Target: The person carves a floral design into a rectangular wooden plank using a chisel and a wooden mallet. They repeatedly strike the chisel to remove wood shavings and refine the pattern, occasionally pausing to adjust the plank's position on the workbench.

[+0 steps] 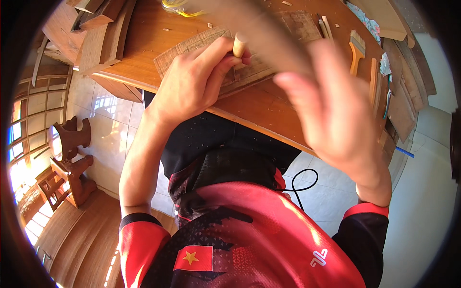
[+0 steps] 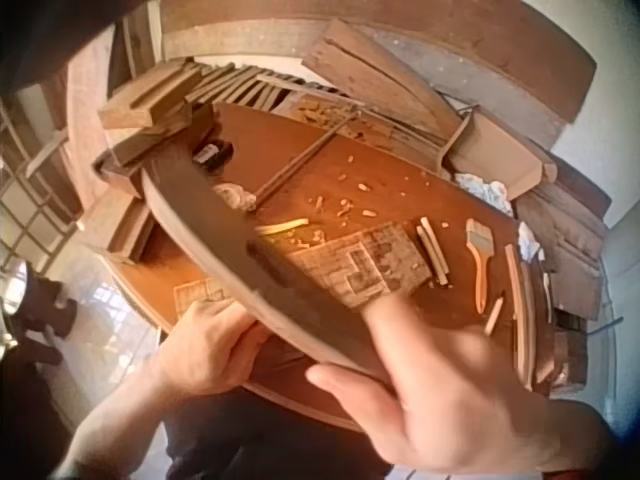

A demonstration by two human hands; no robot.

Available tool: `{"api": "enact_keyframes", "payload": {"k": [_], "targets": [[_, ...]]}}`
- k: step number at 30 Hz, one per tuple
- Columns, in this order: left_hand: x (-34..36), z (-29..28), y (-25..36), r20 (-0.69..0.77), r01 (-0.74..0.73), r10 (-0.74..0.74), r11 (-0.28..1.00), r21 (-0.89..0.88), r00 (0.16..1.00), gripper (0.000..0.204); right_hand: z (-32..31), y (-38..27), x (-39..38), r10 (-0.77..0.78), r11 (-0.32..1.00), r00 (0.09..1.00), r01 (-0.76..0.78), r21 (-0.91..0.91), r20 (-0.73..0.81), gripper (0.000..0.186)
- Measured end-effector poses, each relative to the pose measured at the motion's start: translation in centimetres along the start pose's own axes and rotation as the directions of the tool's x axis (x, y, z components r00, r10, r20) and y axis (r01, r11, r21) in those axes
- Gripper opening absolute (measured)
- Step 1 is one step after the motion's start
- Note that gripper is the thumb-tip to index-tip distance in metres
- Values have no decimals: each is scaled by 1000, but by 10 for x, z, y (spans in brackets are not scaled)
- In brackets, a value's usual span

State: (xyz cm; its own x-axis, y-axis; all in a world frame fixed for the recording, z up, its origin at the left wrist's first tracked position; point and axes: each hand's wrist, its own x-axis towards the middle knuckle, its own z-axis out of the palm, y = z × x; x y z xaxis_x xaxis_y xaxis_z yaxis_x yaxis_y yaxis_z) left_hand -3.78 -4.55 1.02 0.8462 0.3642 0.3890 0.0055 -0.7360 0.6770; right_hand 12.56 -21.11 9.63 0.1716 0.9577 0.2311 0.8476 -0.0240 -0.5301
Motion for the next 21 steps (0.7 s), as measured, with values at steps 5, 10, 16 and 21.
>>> {"api": "enact_keyframes", "payload": {"k": [5, 10, 16, 21], "targets": [[-10, 2, -1, -45, 24, -20, 996, 81, 999, 9, 3, -5, -1, -21, 997, 997, 27, 72, -74, 31], [-22, 9, -1, -254, 119, -141, 988, -101, 957, 12, 8, 13, 3, 153, 980, 987, -157, 118, 46, 35], [-29, 17, 1, -384, 179, -414, 836, -518, 825, 20, 32, 34, 9, 310, 858, 938, -346, 380, 154, 30], [-27, 11, -2, -396, 161, -514, 741, -652, 761, 26, 54, 38, 17, 206, 880, 969, -244, 406, 136, 34]]}}
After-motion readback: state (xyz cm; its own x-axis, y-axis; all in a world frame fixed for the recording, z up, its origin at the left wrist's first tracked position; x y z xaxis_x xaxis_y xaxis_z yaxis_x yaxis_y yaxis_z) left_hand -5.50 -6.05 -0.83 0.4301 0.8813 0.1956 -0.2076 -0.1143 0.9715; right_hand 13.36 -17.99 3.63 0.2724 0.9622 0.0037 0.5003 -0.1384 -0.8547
